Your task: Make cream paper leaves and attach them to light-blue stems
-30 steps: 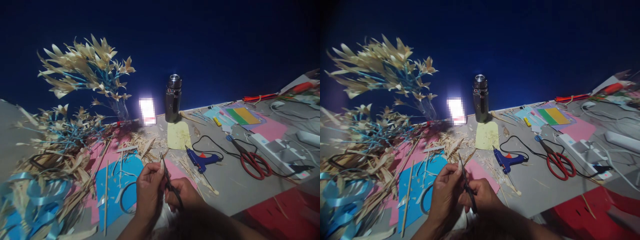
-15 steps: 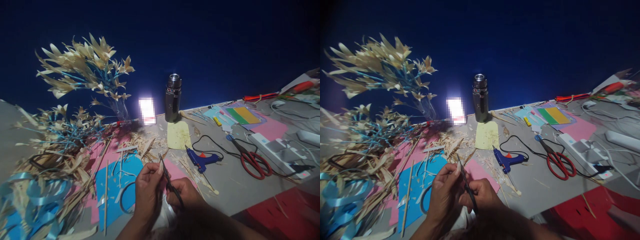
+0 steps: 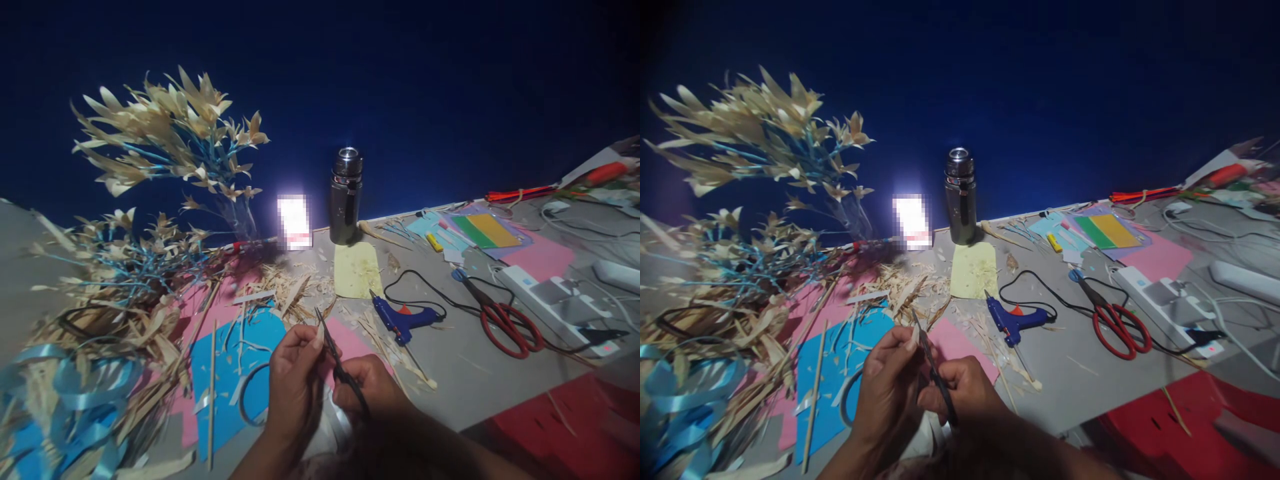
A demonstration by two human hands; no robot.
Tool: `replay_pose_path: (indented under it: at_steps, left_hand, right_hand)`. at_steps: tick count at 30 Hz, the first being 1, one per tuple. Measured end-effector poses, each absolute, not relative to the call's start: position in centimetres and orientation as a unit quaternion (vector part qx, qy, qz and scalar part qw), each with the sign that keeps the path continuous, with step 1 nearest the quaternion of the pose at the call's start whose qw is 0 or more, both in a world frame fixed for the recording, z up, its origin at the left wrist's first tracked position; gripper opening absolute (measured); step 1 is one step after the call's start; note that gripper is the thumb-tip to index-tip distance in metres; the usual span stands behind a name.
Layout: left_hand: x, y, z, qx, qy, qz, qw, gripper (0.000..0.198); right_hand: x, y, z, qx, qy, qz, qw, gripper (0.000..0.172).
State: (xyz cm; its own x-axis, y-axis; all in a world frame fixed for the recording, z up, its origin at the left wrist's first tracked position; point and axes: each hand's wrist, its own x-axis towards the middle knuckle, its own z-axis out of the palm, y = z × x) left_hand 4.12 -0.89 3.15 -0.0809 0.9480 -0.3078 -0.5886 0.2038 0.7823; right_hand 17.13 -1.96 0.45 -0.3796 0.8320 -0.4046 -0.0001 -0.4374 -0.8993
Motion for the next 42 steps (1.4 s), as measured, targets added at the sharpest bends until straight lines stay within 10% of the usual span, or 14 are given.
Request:
replay_pose_path:
  at_steps: [42]
  left_hand:
    - [4.02,-0.76,2.87,0.241,0.445,0.575,0.643,0.024]
  right_hand:
    - [17.39,-2.16,-0.25,-0.458,-0.424,0.727,0.286,0.025]
